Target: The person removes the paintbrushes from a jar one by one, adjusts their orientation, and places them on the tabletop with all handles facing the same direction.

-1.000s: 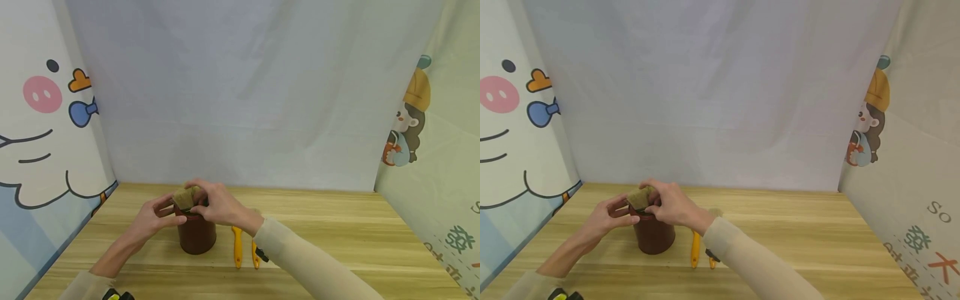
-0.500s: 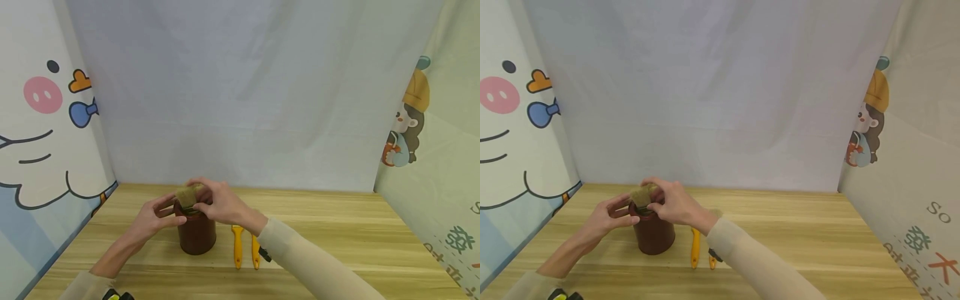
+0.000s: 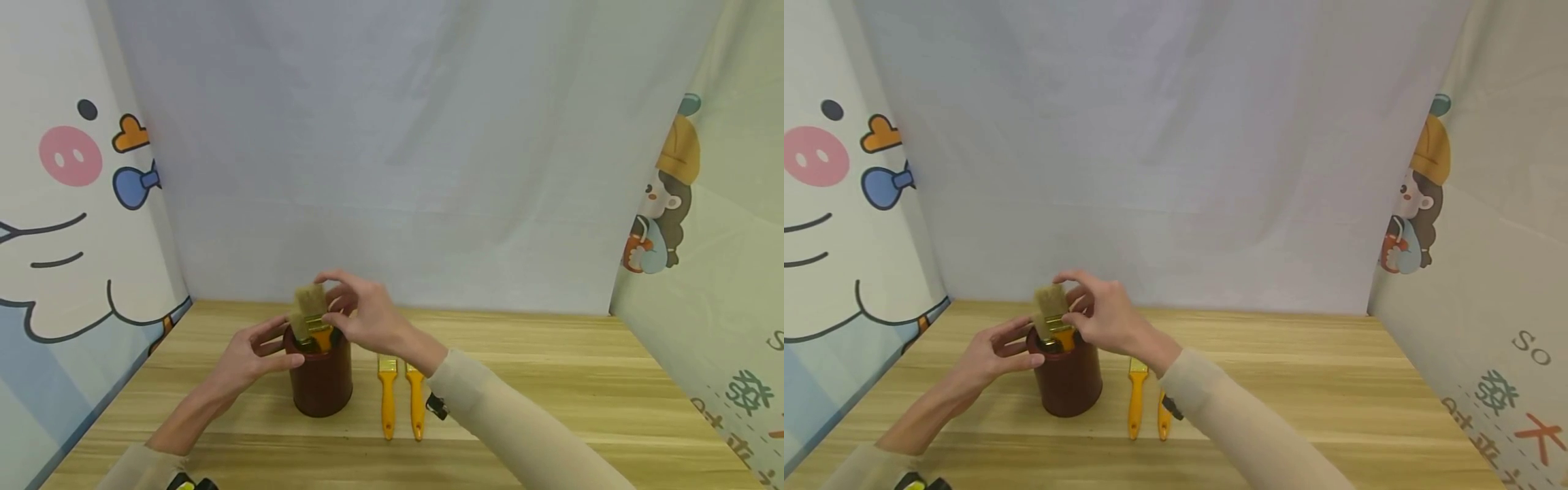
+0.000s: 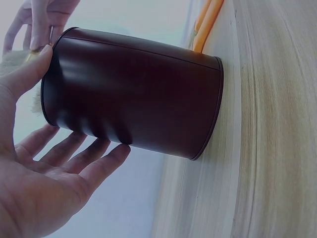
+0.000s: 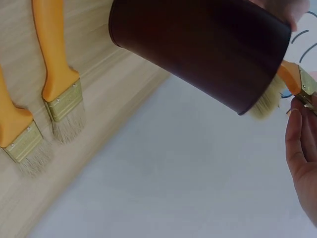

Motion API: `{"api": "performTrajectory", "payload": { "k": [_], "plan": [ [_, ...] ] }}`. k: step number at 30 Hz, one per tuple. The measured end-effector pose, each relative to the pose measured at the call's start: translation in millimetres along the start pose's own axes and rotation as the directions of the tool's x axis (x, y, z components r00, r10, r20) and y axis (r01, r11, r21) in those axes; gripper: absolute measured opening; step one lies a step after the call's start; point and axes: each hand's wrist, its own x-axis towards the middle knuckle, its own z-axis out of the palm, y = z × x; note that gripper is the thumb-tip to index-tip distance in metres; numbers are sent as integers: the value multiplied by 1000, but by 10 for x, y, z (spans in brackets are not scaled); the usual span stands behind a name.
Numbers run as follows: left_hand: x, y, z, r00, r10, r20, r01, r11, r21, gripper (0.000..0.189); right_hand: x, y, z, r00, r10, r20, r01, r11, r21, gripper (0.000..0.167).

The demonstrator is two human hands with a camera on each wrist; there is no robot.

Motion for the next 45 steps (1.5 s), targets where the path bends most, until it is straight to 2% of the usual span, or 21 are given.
{"api": "performTrajectory", "payload": {
  "k": [7,16,27,36,45],
  "plan": [
    [3,-10,13,1000,-1,-6,1,1000,4,85,59,-36,-123,995,-59,-77,62,997,37,49],
    [8,-17,5,1000,-7,-9,7,1000,14,86,129,-123,-289,990,-81,-116,82,997,3,49],
    [2,-2,14,1000,-16,-13,16,1000,16,87,188,-242,-510,973,-120,-199,129,991,33,49],
    [7,6,30,1000,-19,-22,20,999,29,87,123,-270,-694,963,-112,-244,126,991,45,49],
    [3,5,26,1000,-15,-18,15,999,30,87,-104,-163,-817,964,-57,-261,70,997,41,50]
  ]
}}
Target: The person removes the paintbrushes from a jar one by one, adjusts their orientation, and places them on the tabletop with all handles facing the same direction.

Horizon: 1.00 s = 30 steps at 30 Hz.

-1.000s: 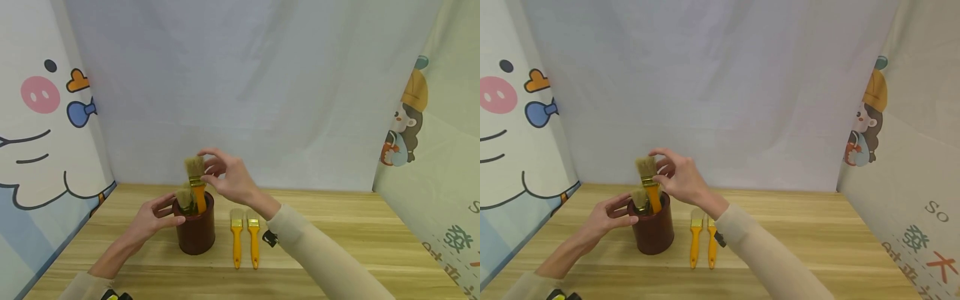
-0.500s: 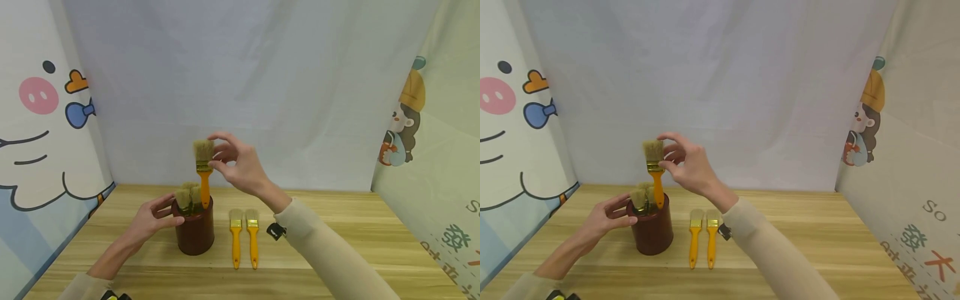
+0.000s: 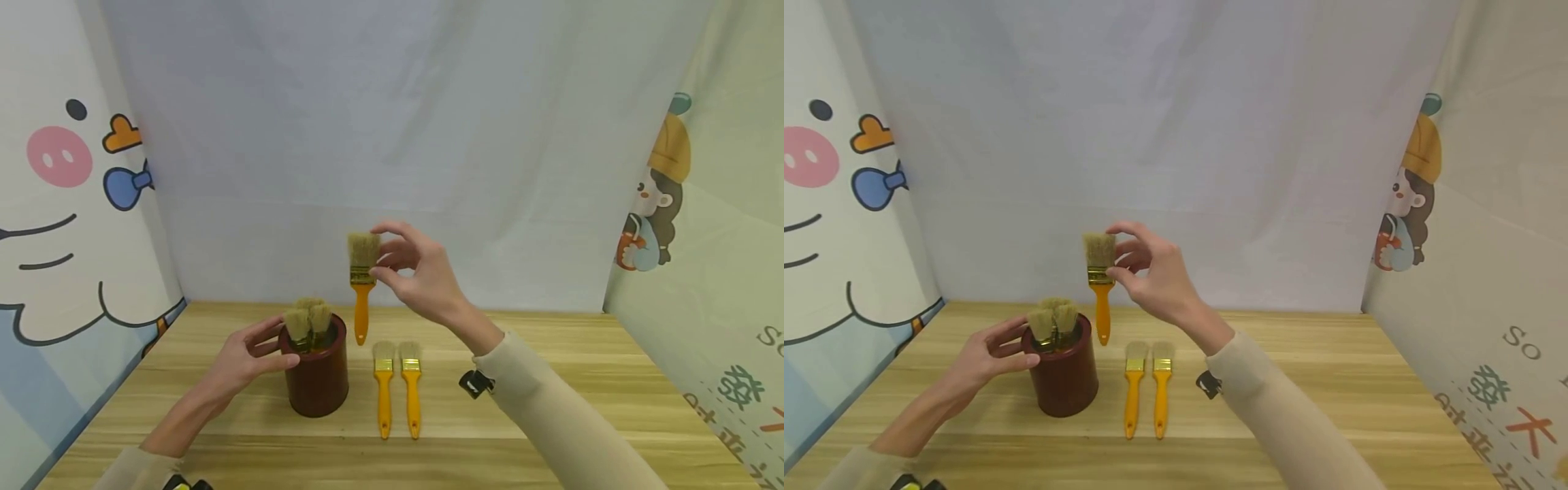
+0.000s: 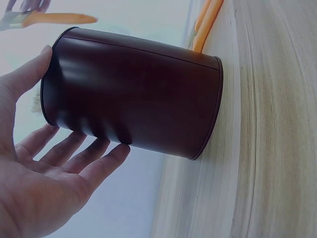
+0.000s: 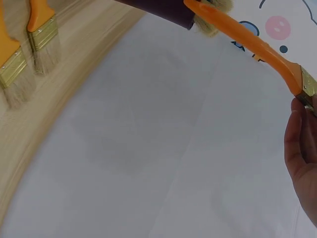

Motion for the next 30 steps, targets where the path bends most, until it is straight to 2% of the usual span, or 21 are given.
{"api": "performTrajectory", "payload": {
  "k": [10,18,24,30],
  "plan": [
    [4,-21,-5,1000,3,-1,-3,1000,1,86,-377,246,-111,996,90,18,-89,995,-39,51],
    [11,-25,-1,1000,9,-1,-9,1000,-8,86,-675,412,-215,980,198,6,-198,979,-54,51],
    [9,-27,-1,1000,12,2,-12,1000,-8,86,-892,497,-358,953,301,13,-300,952,-57,51],
    [4,-25,-6,1000,8,9,-8,1000,-12,85,-1080,646,-499,915,400,44,-398,916,-39,48]
  ]
}}
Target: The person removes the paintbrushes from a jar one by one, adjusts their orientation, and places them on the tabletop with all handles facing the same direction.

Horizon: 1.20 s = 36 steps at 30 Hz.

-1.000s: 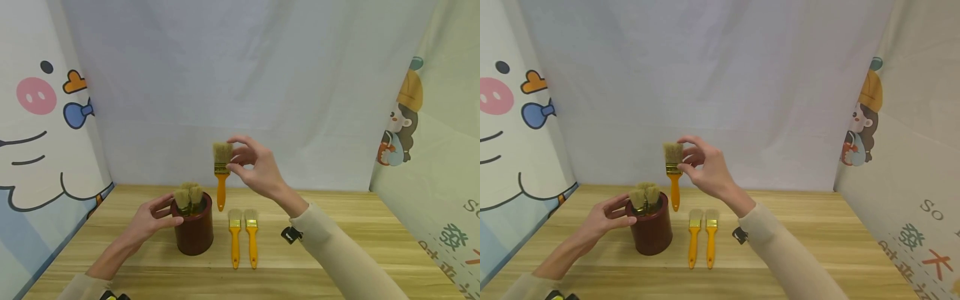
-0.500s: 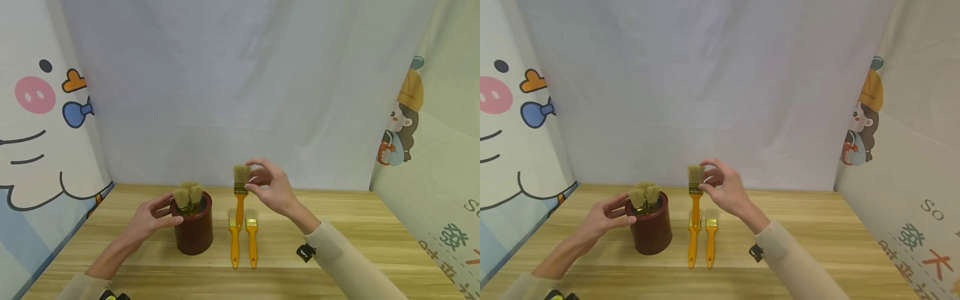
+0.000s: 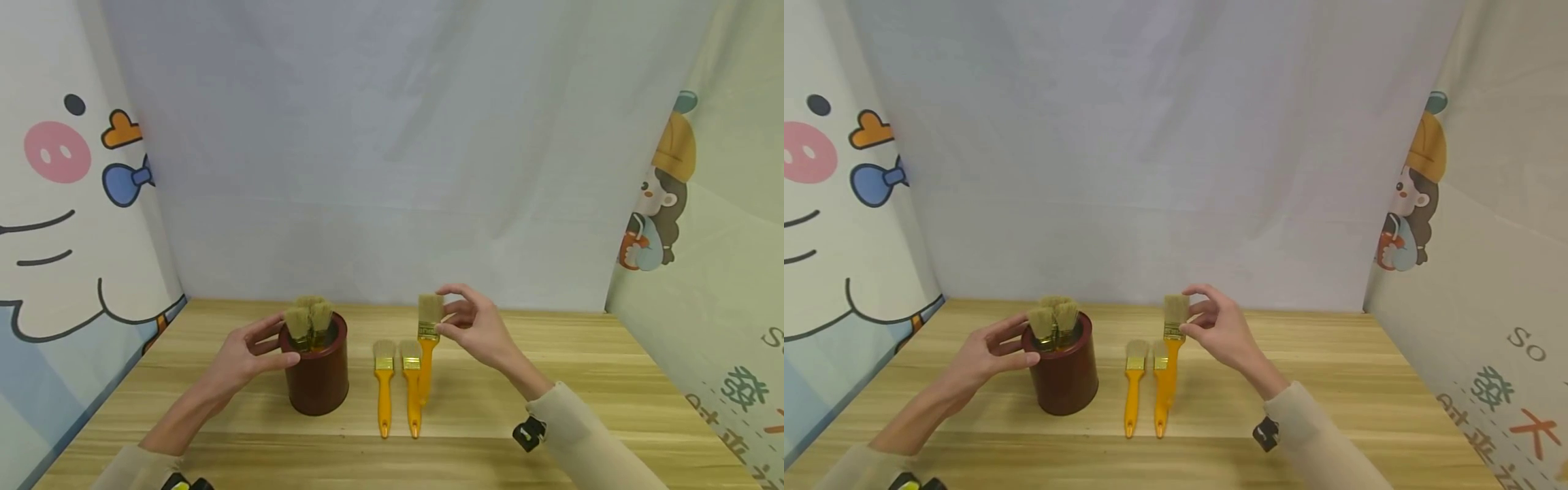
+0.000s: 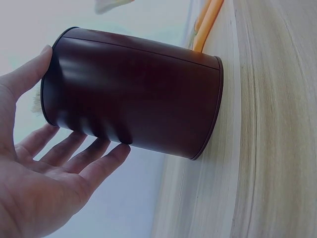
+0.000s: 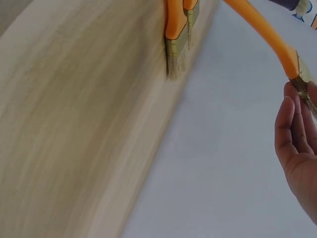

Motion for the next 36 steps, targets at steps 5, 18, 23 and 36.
{"api": "performTrajectory", "payload": {
  "k": [5,18,23,36],
  "plan": [
    [-3,9,-4,1000,0,-2,0,1000,-1,85,-67,139,-99,996,84,30,-85,996,25,49],
    [8,9,-7,1000,-11,2,11,1000,1,86,-138,361,-180,954,269,130,-282,955,89,56],
    [12,7,-9,1000,-14,8,14,1000,2,87,-129,464,-161,934,315,168,-335,937,103,58],
    [5,31,0,1000,-15,8,15,1000,13,87,-111,618,-120,897,371,242,-403,910,99,59]
  ]
}}
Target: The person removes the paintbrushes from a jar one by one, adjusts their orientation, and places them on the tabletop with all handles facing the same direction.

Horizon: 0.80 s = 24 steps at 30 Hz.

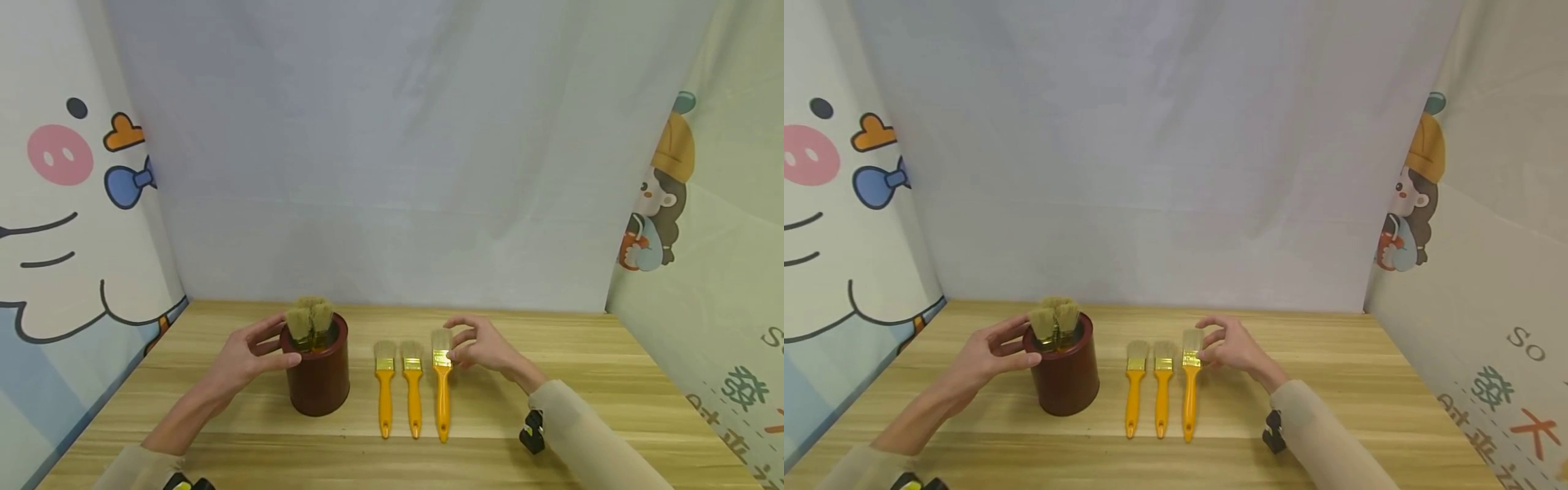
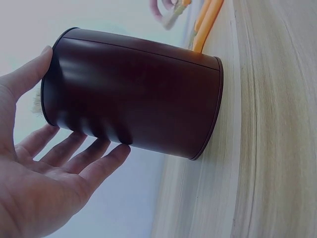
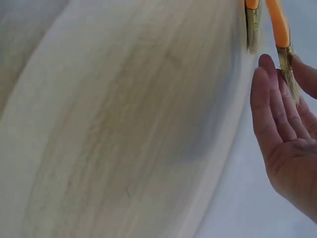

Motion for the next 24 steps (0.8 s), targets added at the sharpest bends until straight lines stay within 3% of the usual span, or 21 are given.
{"api": "performTrajectory", "payload": {
  "k": [24],
  "plan": [
    [-9,-8,-6,1000,2,1,-2,1000,-3,87,149,157,40,999,4,41,3,988,-152,52]
  ]
}}
